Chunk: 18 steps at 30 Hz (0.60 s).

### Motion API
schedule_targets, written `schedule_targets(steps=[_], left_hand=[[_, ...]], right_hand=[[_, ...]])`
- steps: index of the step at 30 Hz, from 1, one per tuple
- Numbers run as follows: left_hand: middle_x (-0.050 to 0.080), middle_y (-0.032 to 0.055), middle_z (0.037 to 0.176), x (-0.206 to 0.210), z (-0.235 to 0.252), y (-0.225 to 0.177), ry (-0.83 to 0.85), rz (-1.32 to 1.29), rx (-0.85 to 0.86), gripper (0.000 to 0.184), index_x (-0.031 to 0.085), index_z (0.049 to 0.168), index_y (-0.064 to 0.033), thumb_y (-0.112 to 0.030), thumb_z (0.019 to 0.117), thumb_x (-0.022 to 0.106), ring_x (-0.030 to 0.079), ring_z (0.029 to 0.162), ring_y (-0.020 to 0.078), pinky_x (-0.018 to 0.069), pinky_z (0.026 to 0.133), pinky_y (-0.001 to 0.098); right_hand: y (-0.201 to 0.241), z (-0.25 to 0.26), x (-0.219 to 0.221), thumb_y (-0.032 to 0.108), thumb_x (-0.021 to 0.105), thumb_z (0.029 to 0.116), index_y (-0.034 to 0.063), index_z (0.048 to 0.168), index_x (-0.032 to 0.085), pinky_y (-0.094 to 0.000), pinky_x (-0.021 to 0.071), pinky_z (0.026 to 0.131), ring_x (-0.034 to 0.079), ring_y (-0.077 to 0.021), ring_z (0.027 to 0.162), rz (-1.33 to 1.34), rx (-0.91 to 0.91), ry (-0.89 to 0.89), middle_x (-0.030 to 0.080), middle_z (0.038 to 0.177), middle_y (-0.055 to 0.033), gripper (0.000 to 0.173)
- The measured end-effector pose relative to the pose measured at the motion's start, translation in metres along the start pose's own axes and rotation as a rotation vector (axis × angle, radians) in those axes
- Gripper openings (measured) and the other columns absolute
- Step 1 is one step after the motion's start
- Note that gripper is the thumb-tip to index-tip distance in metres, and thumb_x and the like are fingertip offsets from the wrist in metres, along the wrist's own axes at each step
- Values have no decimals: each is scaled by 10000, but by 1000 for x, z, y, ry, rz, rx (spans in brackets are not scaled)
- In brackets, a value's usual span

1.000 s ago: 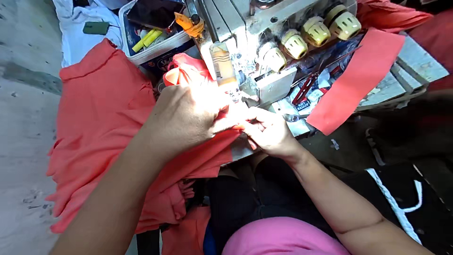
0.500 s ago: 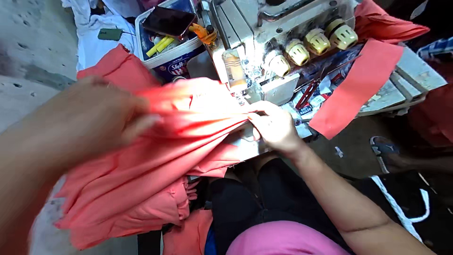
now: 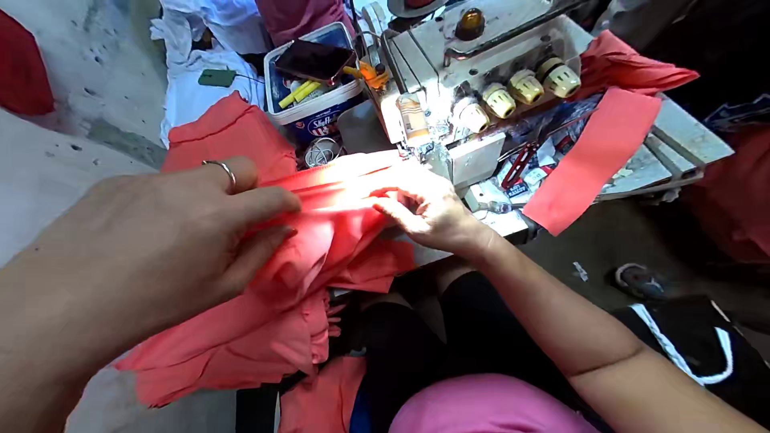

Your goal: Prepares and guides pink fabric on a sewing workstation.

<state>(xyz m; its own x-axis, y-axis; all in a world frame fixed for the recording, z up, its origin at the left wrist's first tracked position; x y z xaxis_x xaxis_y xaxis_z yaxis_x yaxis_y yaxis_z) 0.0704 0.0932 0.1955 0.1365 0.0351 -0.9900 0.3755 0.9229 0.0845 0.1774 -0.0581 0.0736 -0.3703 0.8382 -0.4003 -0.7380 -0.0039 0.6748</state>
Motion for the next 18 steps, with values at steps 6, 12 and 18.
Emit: schedule_targets(steps=[6,12,18], left_hand=[[572,38,688,2,-8,-1,-59,47,15,293,647,910,-100,-317,1008,477,570,561,210,395,459,403],[540,7,615,-3,-6,-12,-54,18,-5,292,669,916,-90,-300,1006,487,527,507,165,369,451,360],[541,-51,616,-13,7,-27,-47,-101,0,234,679,895,-104,-265,980,531,504,522,68,380,481,287]], right_hand=[[12,-1,-1,93,661,937,0,914,737,-206,492,665,590,-91,717,21,-139,-45,679,850,-91,122],[11,-2,-7,78,676,948,-40,996,725,-154,468,630,547,-47,660,40,-66,-199,650,823,-91,136],[10,7,-8,44,704,916,-8,987,782,-283,511,933,672,-167,1010,65,-101,-172,732,1010,-142,118]])
Point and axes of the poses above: each hand's wrist, its own z-axis towards the middle knuckle, its own x-axis out of the palm, y = z × x, the point moved 8 cm from there along z, towards the middle knuckle
